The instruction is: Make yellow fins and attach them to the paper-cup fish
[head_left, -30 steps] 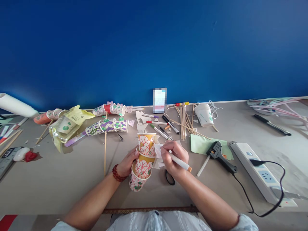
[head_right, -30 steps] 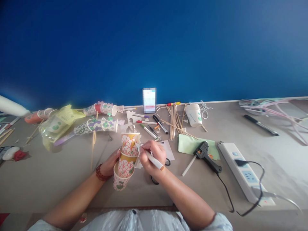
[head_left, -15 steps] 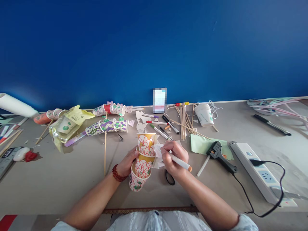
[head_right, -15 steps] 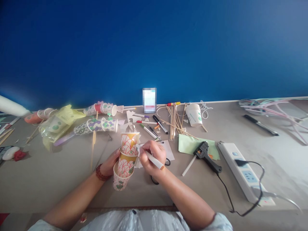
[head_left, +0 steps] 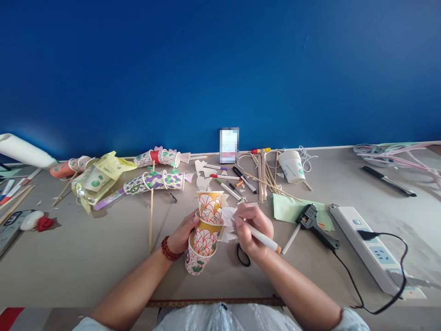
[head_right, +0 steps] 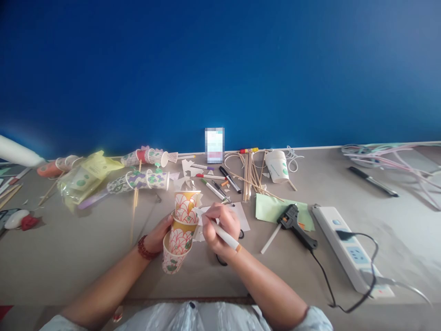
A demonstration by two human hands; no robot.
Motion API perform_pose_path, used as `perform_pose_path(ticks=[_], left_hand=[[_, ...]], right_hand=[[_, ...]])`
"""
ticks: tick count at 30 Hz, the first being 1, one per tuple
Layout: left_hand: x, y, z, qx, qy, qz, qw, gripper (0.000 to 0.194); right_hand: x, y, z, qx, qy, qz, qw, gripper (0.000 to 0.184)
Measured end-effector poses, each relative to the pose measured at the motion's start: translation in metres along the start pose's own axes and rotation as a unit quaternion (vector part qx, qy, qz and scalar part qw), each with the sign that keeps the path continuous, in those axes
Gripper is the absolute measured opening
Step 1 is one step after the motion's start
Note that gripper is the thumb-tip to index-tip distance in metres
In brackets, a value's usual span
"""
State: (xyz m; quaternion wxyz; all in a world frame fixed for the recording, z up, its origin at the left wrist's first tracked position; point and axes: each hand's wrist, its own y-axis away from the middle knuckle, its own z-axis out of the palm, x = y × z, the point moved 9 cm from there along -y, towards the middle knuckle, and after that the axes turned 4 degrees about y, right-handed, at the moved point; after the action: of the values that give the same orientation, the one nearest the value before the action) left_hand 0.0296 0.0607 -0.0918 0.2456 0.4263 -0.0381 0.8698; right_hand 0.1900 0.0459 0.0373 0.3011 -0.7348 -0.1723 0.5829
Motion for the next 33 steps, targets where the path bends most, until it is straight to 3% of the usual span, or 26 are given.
perform_pose_path(ticks=[4,8,11,17,26,33], left_hand=[[0.001,0.000,0.001,0.003,0.012,0.008,1.000,0.046],[-0.005,-0.001,0.001,0.009,0.039,-0.024,0.999,0.047],[-0.007,-0.001,0.002,0.011,0.056,-0.039,0.998,0.050],[0.009,0.000,0.011,0.001,0.051,0.001,0.999,0.048],[0.021,0.001,0.005,0.021,0.039,0.057,0.997,0.042],[0.039,0.006,0.014,0.035,-0.016,0.102,0.994,0.049]], right_hand=[[0.004,0.004,-0.006,0.038,-0.042,-0.018,0.998,0.007],[0.010,0.009,-0.010,0.064,-0.058,-0.028,0.996,0.018],[0.015,0.011,-0.006,0.049,-0.051,-0.015,0.997,0.023],[0.019,0.009,-0.002,0.039,-0.091,0.015,0.995,0.023],[0.022,-0.001,0.004,-0.023,-0.081,0.084,0.993,0.021],[0.035,0.020,0.010,-0.052,-0.056,0.124,0.989,0.046]])
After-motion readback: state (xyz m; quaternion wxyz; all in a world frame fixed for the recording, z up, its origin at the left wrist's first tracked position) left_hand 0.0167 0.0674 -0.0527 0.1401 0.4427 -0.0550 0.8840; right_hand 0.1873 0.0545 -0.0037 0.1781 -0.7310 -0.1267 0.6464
